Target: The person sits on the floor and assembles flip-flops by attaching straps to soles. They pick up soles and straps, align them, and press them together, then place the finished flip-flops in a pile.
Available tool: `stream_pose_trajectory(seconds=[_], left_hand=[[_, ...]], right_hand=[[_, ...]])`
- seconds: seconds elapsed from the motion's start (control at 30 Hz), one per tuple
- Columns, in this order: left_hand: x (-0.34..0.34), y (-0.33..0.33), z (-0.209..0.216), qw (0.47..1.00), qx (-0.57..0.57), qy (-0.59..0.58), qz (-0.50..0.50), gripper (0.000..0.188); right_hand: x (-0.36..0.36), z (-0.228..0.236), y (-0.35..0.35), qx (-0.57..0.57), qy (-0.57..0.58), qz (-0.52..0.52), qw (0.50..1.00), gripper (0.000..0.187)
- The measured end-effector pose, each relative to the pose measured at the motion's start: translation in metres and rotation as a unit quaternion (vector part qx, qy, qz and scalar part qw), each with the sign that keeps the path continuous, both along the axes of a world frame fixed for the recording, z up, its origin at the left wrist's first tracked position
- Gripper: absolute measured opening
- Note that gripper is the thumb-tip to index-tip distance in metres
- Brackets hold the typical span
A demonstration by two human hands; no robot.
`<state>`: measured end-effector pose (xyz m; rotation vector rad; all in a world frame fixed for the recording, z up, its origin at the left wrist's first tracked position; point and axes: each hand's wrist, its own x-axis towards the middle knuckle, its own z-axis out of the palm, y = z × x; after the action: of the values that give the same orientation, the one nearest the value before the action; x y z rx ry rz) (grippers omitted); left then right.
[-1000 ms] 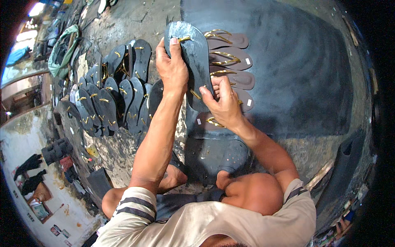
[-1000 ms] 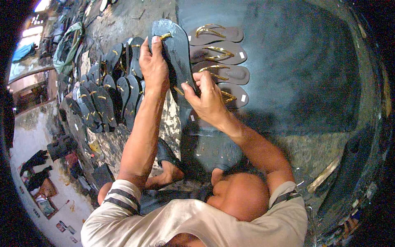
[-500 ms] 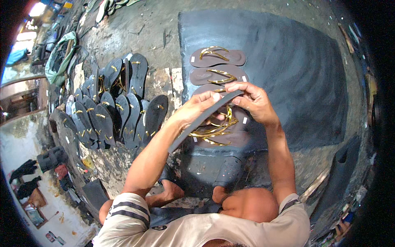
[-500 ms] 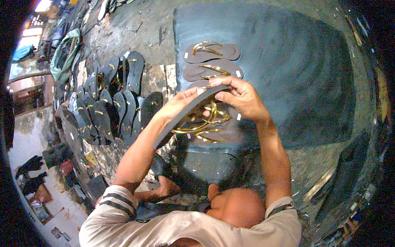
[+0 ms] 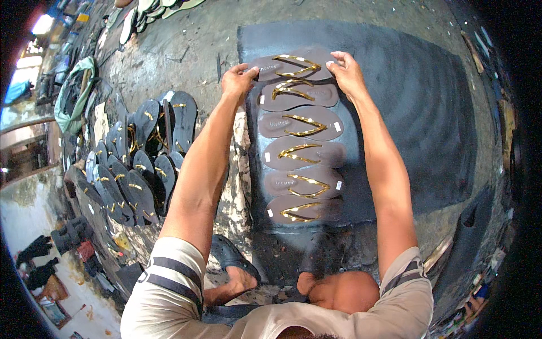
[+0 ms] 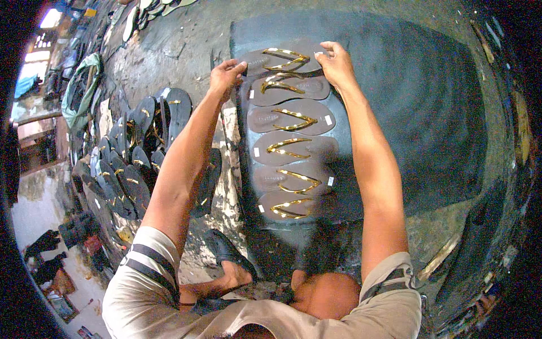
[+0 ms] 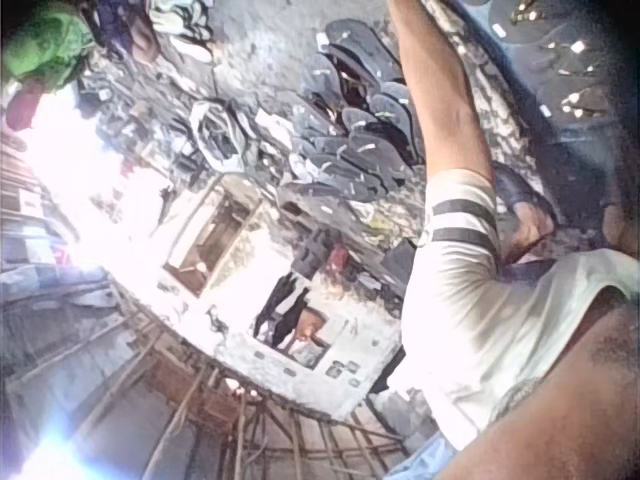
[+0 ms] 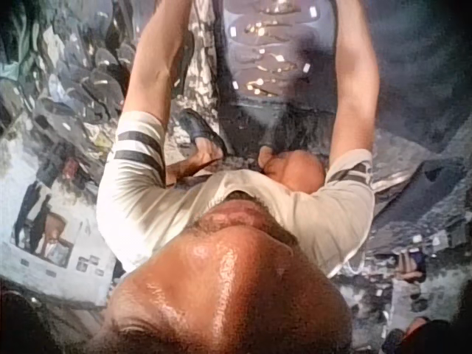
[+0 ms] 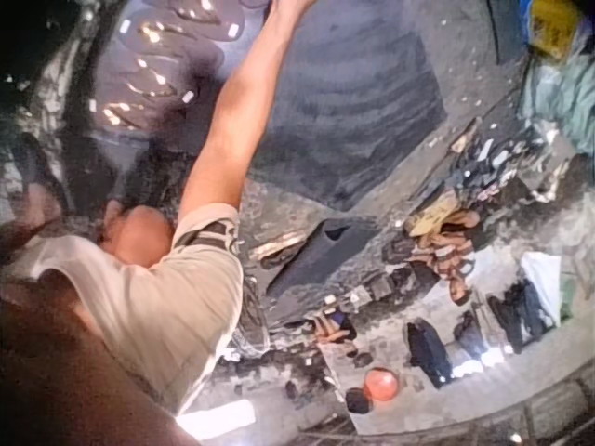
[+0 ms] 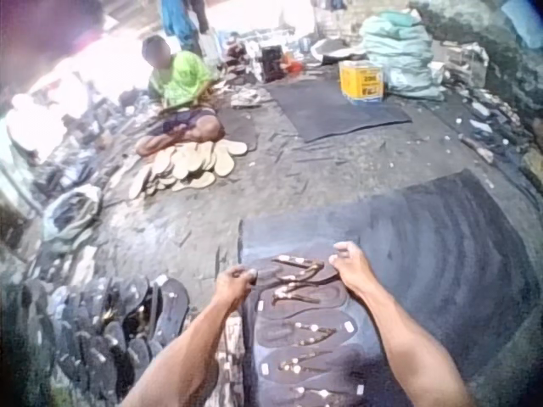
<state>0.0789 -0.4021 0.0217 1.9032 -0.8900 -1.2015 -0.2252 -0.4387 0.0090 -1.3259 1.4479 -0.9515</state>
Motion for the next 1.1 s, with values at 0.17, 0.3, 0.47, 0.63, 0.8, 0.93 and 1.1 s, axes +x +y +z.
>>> stream_pose_trajectory(seconds=[0.17, 0.3, 0.47, 0.63, 0.8, 0.93, 1.1], left_hand=[[0.005, -0.007, -0.027, 0.989, 0.011, -0.148, -0.024, 0.048], [0.006, -0.001, -0.035, 0.985, 0.012, -0.162, -0.059, 0.05], [-0.003, 0.002, -0.024, 0.915, -0.072, -0.367, -0.149, 0.046], [-0.033, 0.015, -0.024, 0.832, -0.194, -0.425, -0.3, 0.045], [-0.024, -0.007, 0.023, 0.863, -0.12, -0.34, -0.355, 0.045], [0.052, 0.105, 0.047, 0.9, -0.19, -0.285, -0.269, 0.055], [0.121, 0.263, 0.057, 0.943, 0.054, -0.257, -0.205, 0.069]], right_hand=[[-0.002, -0.037, -0.009, -0.036, 0.004, 0.023, 0.999, 0.043], [-0.006, -0.045, -0.003, -0.011, 0.059, 0.036, 0.998, 0.044], [-0.003, -0.009, 0.002, -0.109, 0.417, 0.086, 0.898, 0.045], [-0.008, -0.04, 0.016, -0.229, 0.418, 0.135, 0.868, 0.04], [-0.017, -0.013, -0.025, -0.058, 0.448, 0.243, 0.859, 0.038], [-0.052, 0.01, 0.049, -0.291, 0.286, 0.097, 0.908, 0.032], [-0.051, -0.006, 0.143, -0.175, 0.257, -0.017, 0.95, 0.031]])
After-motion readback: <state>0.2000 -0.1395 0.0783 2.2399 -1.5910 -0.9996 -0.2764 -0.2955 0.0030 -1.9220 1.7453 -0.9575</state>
